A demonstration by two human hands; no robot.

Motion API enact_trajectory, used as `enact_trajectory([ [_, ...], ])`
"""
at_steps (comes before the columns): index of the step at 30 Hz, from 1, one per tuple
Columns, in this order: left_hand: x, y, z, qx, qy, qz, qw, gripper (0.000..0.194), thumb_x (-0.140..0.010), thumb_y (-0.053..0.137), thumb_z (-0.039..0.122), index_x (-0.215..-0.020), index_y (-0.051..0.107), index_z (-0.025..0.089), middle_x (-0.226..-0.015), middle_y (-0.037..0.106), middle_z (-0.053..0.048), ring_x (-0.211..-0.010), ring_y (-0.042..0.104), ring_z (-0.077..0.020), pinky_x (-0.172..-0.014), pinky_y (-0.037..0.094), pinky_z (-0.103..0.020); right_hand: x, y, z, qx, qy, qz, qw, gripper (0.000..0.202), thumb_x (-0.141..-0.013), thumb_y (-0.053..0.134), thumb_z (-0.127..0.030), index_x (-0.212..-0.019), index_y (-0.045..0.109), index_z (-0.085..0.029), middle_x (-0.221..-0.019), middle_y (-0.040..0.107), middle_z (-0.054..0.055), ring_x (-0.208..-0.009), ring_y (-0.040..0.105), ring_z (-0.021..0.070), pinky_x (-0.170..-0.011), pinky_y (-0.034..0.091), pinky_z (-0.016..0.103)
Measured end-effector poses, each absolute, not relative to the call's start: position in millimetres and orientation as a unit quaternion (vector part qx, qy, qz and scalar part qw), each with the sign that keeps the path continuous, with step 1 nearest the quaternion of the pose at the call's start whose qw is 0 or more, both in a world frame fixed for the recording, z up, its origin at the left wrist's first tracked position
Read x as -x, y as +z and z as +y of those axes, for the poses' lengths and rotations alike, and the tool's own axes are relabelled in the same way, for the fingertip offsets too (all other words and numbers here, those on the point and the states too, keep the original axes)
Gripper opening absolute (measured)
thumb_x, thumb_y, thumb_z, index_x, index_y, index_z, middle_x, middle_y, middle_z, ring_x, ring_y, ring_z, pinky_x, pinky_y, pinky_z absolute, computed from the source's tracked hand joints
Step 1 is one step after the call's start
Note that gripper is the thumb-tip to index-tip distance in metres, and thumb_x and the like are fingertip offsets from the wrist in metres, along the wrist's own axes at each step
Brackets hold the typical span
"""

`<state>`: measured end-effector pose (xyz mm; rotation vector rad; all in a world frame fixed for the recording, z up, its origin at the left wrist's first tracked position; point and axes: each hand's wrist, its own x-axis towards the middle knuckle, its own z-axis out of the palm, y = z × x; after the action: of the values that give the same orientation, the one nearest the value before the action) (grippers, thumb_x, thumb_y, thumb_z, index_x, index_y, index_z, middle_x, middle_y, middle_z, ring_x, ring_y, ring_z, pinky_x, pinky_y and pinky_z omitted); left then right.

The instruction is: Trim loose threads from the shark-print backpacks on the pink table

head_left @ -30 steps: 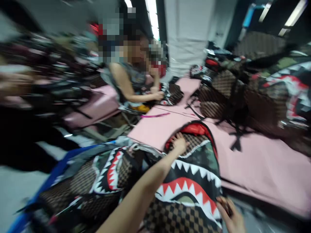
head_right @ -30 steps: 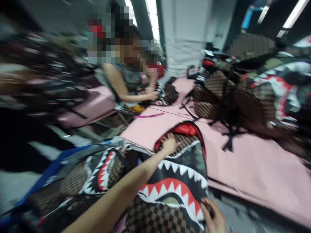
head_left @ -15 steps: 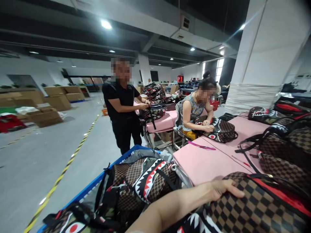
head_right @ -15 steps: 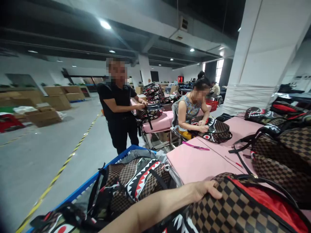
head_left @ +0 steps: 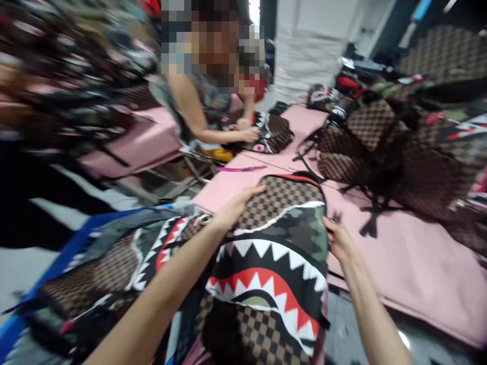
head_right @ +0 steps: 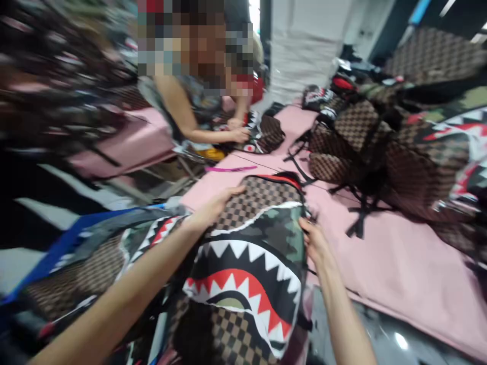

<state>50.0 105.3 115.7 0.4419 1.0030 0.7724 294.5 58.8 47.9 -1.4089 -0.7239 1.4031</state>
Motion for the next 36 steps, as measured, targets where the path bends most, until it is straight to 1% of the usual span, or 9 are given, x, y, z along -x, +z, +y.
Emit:
enact_trajectory([
  [2,-42.7,92.2,132.5,-0.157,0.319,0.510,0.783,0.033,-0.082,0.056,0.032,-0.099,0.063,0.005,-0.090,0.070,-0.015,-0.079,0.068,-0.0261,-0.077,0.055,-0.043,-305.7,51.9,54.6,0.566,0.624,-0.230,0.487,0.036,-0.053,0.076,-0.042,-0.058,0.048,-0.020,-0.038,0.038,-0.009,-0.028,0.023,0.0037,-0.028,0.025,0.018],
  [6,-34.3,59.7,163.1,-0.124,0.322,0.520,0.782,0.029,-0.081,0.057,0.026,-0.101,0.062,0.006,-0.084,0.071,-0.014,-0.075,0.068,-0.0259,-0.074,0.056,-0.043,-293.3,49.8,71.2,0.550,0.641,-0.190,0.501,0.039,-0.050,0.077,-0.039,-0.056,0.044,-0.020,-0.038,0.034,-0.010,-0.031,0.014,0.0028,-0.029,0.014,0.018],
  [14,-42.9,45.2,171.1,-0.109,0.264,0.531,0.798,0.038,-0.085,0.050,0.038,-0.103,0.062,0.007,-0.088,0.070,-0.016,-0.081,0.067,-0.0284,-0.075,0.055,-0.046,-294.9,47.9,73.2,0.534,0.629,-0.168,0.539,0.043,-0.044,0.081,-0.036,-0.059,0.045,-0.018,-0.045,0.037,-0.009,-0.035,0.023,0.0031,-0.032,0.015,0.016],
  [21,-53.7,46.1,165.6,-0.186,0.254,0.550,0.773,0.050,-0.084,0.047,0.052,-0.101,0.063,0.008,-0.092,0.069,-0.017,-0.083,0.067,-0.0276,-0.078,0.054,-0.045,-313.4,41.3,68.0,0.525,0.589,-0.295,0.538,0.047,-0.057,0.078,-0.044,-0.053,0.040,-0.018,-0.045,0.027,-0.010,-0.037,0.017,0.0031,-0.035,0.010,0.018],
  [25,-63.1,24.5,158.9,-0.233,0.253,0.551,0.760,0.037,-0.078,0.060,0.044,-0.092,0.067,0.011,-0.092,0.070,-0.015,-0.087,0.067,-0.0260,-0.083,0.053,-0.038,-358.4,-2.6,75.9,0.712,0.387,-0.374,0.450,0.048,-0.077,0.052,-0.059,-0.086,0.060,-0.013,-0.061,0.052,0.000,-0.042,0.036,0.0089,-0.039,0.028,0.021],
  [26,-66.2,16.7,157.2,-0.249,0.249,0.558,0.752,0.035,-0.076,0.062,0.044,-0.088,0.067,0.012,-0.092,0.070,-0.014,-0.089,0.066,-0.0258,-0.085,0.052,-0.036,-371.4,-15.6,80.4,0.777,0.301,-0.390,0.392,0.052,-0.082,0.041,-0.059,-0.096,0.060,-0.012,-0.070,0.058,0.005,-0.047,0.045,0.0117,-0.044,0.035,0.023],
  [28,-72.2,2.5,154.3,-0.271,0.235,0.561,0.746,0.034,-0.075,0.063,0.046,-0.084,0.068,0.014,-0.095,0.070,-0.013,-0.095,0.064,-0.0258,-0.090,0.049,-0.034,-393.8,-38.7,90.6,0.825,0.229,-0.394,0.334,0.054,-0.083,0.042,-0.053,-0.109,0.056,-0.009,-0.085,0.062,0.011,-0.067,0.056,0.0196,-0.057,0.043,0.029],
  [31,-76.9,-6.6,151.4,-0.282,0.219,0.540,0.762,0.035,-0.078,0.059,0.048,-0.086,0.069,0.016,-0.100,0.069,-0.011,-0.101,0.062,-0.0249,-0.095,0.046,-0.033,-409.7,-60.1,105.3,0.852,0.180,-0.415,0.263,0.050,-0.085,0.043,-0.044,-0.120,0.050,-0.009,-0.102,0.060,0.016,-0.091,0.056,0.0278,-0.074,0.043,0.037],
  [36,-73.6,6.6,151.1,-0.271,0.226,0.482,0.802,0.038,-0.083,0.053,0.045,-0.096,0.067,0.013,-0.107,0.067,-0.009,-0.105,0.060,-0.0223,-0.099,0.043,-0.031,-399.1,-56.5,138.7,0.854,0.106,-0.482,0.163,0.038,-0.089,0.043,-0.029,-0.123,0.050,-0.014,-0.118,0.053,0.017,-0.110,0.045,0.0323,-0.088,0.035,0.046],
])
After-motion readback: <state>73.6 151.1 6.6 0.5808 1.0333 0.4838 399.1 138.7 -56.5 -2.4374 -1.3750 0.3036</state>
